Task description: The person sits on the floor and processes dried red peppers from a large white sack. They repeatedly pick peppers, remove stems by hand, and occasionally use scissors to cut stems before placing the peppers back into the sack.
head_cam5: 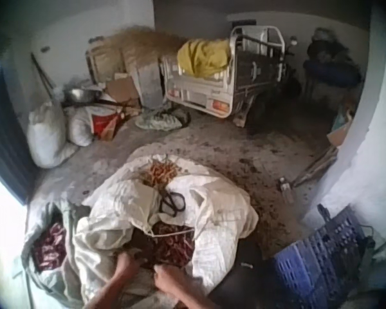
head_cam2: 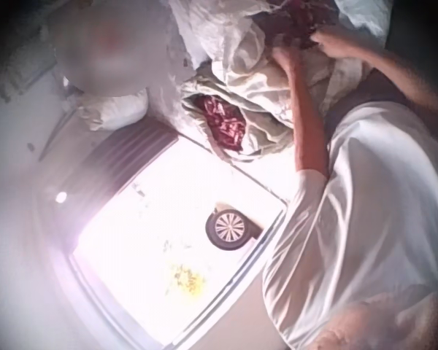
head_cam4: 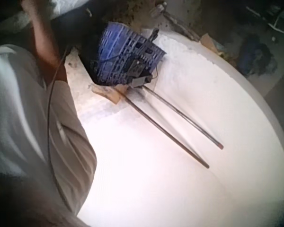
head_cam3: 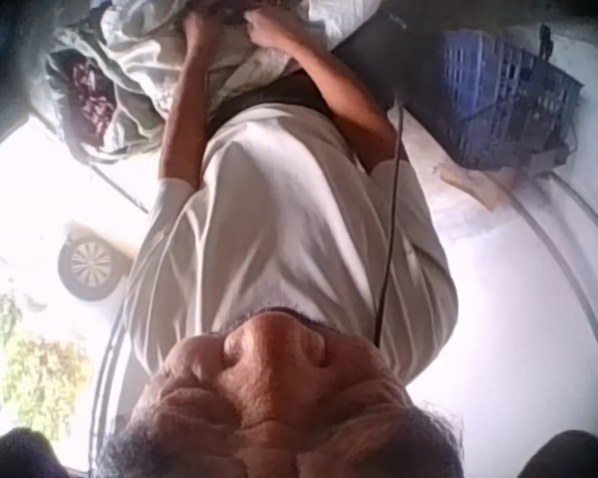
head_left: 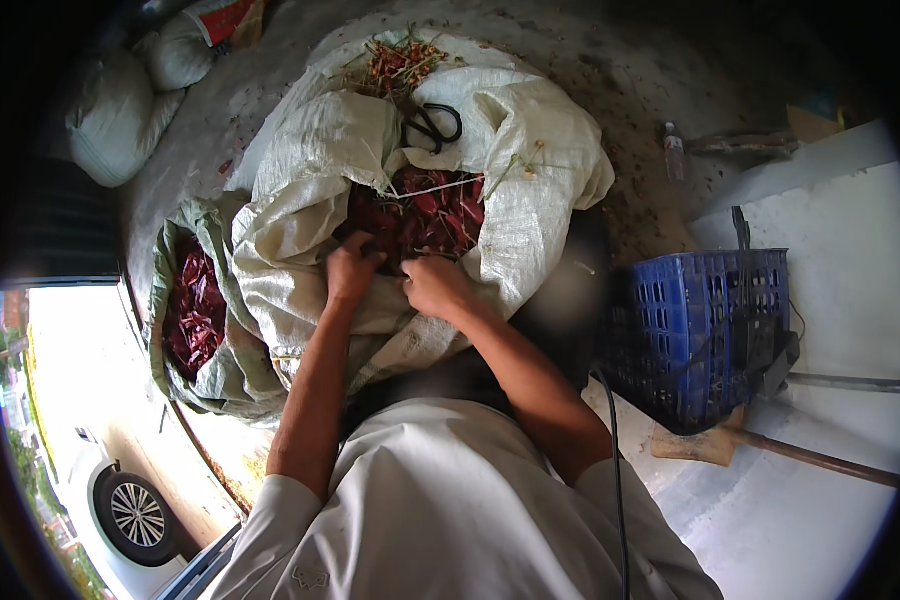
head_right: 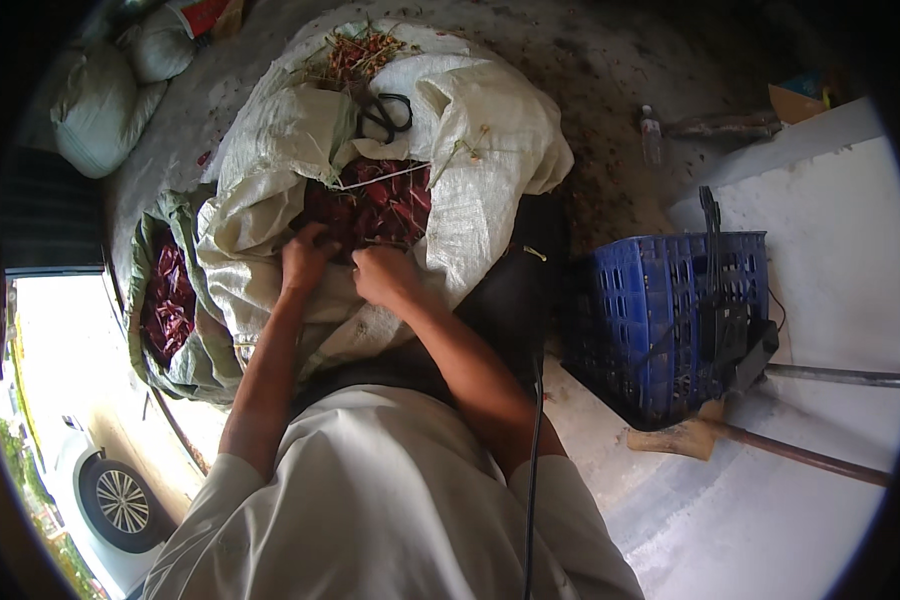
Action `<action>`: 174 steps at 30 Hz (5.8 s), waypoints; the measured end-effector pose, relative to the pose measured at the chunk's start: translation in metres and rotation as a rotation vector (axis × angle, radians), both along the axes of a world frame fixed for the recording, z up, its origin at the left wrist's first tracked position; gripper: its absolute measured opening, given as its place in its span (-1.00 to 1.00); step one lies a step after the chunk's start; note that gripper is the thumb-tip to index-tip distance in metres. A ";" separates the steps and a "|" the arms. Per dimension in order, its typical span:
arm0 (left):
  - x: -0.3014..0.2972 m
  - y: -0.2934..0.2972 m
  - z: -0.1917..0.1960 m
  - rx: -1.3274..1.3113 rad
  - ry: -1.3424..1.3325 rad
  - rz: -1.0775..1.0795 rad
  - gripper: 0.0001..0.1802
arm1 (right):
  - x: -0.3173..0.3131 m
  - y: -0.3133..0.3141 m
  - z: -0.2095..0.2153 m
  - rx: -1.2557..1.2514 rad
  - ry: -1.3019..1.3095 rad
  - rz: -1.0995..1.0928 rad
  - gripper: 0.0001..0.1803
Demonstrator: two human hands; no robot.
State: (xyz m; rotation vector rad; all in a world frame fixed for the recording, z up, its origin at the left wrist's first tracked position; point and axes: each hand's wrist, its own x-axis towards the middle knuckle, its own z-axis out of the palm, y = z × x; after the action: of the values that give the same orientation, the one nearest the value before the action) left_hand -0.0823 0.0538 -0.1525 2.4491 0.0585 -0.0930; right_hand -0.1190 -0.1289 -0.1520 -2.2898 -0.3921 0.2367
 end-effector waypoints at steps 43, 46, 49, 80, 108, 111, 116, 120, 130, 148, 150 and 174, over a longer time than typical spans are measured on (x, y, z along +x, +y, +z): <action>-0.035 -0.021 0.051 -0.229 0.135 0.065 -0.71 | -0.030 -0.046 0.026 0.330 0.172 -0.234 -0.64; -0.042 -0.034 0.084 -0.242 -0.155 -0.027 -0.77 | -0.024 -0.049 0.036 0.631 0.584 -0.253 -0.59; -0.054 -0.048 0.091 -0.183 -0.383 -0.227 -0.77 | -0.026 -0.054 0.059 0.945 0.799 -0.225 -0.59; -0.078 -0.044 0.100 -0.266 0.080 -0.306 -0.67 | -0.058 -0.058 0.080 0.197 0.073 -0.047 -0.58; -0.100 -0.053 0.093 -0.236 0.080 -0.436 -0.78 | -0.071 -0.046 0.064 0.139 -0.323 -0.119 -0.67; -0.099 -0.058 0.102 -0.580 0.369 -0.252 -0.83 | -0.071 -0.048 0.064 0.534 -0.094 -0.258 -0.64; -0.094 -0.062 0.099 -1.114 0.533 -0.159 -0.89 | -0.072 -0.054 0.078 1.084 0.652 -0.422 -0.54; -0.082 -0.065 0.105 -1.250 0.509 -0.101 -0.90 | -0.063 -0.073 0.060 1.594 0.632 -0.555 -0.54; 0.036 -0.071 0.034 0.204 -0.053 -0.177 -0.69 | -0.044 -0.081 0.050 1.703 0.607 -0.350 -0.71; -0.035 -0.068 0.089 0.121 -0.391 -0.367 -0.74 | -0.032 -0.070 0.047 0.922 0.863 -0.382 -0.68; -0.044 -0.079 0.097 0.222 -0.511 -0.453 -0.72 | -0.033 -0.062 0.041 0.693 0.574 -0.294 -0.60; -0.055 -0.063 0.102 -0.721 0.496 -0.016 -0.64 | -0.038 -0.055 0.054 0.326 0.098 -0.265 -0.69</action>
State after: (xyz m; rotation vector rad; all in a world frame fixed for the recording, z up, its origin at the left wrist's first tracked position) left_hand -0.1372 -0.0089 -0.0503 1.6611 0.1872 -0.6150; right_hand -0.1570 -0.1841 -0.0978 -1.9732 -0.0670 0.1381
